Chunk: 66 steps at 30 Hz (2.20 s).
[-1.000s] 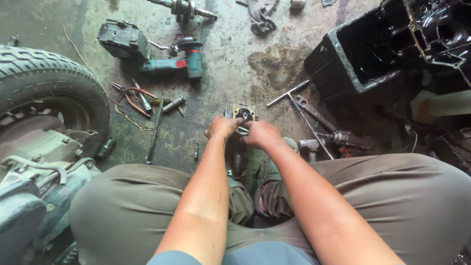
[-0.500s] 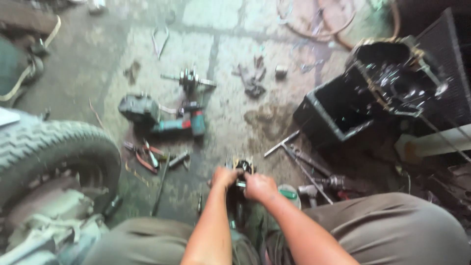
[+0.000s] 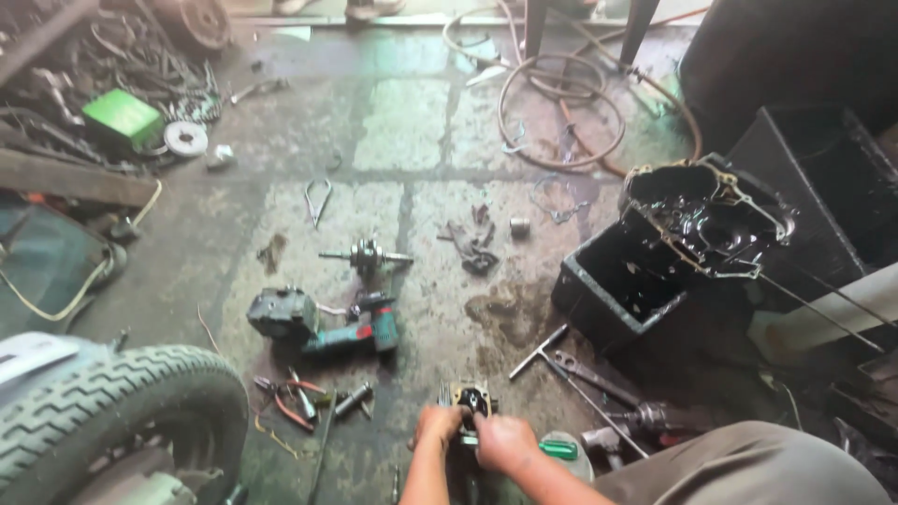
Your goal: The recorder is disassembling and working on a motorcycle engine cylinder head using various tools including an impact wrench, screwdriver, and hammer.
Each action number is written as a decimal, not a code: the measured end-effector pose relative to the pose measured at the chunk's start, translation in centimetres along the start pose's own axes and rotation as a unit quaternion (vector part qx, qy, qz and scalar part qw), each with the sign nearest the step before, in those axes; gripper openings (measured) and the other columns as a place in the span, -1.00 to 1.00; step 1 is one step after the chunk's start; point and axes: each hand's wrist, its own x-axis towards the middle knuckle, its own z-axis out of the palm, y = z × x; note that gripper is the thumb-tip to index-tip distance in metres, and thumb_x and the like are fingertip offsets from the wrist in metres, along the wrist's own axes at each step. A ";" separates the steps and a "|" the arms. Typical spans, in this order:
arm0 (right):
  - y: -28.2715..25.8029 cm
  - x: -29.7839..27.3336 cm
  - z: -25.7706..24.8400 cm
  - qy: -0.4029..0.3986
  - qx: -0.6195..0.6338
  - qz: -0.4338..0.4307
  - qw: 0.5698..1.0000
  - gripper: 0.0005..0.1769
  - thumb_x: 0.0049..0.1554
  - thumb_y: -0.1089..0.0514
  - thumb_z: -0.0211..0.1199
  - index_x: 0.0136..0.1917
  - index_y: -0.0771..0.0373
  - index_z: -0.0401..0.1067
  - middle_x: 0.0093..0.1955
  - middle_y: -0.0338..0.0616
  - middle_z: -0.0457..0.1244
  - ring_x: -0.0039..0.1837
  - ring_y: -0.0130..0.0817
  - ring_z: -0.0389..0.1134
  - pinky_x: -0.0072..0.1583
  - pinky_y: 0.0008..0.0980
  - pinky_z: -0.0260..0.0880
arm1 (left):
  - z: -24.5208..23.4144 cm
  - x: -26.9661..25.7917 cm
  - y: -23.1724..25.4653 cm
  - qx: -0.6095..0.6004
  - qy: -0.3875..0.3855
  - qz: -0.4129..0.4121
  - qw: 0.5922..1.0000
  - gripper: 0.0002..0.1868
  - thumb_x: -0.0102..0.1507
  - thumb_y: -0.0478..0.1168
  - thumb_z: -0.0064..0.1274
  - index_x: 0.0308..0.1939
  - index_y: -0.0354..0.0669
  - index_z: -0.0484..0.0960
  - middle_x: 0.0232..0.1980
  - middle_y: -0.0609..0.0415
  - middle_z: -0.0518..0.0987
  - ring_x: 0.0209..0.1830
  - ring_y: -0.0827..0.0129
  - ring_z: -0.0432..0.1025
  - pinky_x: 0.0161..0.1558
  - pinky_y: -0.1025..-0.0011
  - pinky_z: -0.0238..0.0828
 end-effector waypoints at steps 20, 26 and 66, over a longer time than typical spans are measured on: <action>4.9 3.4 2.2 0.042 -0.023 -0.004 0.999 -0.76 0.00 -0.01 0.31 -0.09 0.09 0.62 -0.10 -0.02 0.41 -0.05 0.00 0.46 -0.02 -0.02 0.50 | 4.9 8.3 -2.8 -0.005 0.048 0.031 0.998 -0.30 0.07 0.15 0.34 0.19 -0.13 0.64 0.28 -0.20 0.59 0.30 -0.08 0.48 0.25 0.09 0.45; 7.7 2.7 -14.9 0.060 -0.078 0.023 0.995 -0.62 0.00 0.08 0.34 0.09 0.20 0.49 -0.10 0.12 0.40 -0.08 0.03 0.46 -0.06 -0.03 0.47 | 2.6 1.4 -1.4 -0.059 0.050 0.035 0.996 -0.25 0.02 0.15 0.38 0.19 -0.16 0.65 0.30 -0.18 0.56 0.35 -0.04 0.41 0.40 0.01 0.23; 11.5 -0.4 -2.4 -0.051 0.107 -0.087 0.989 -0.60 0.16 -0.24 0.22 0.19 -0.12 0.58 0.04 -0.10 0.42 0.08 0.00 0.42 0.07 -0.06 0.43 | 5.2 -2.2 -1.2 0.266 0.125 0.557 0.777 -0.72 0.26 -0.15 -0.01 -0.07 -0.09 0.75 0.37 0.04 0.46 0.60 0.11 0.02 0.48 -0.05 -0.12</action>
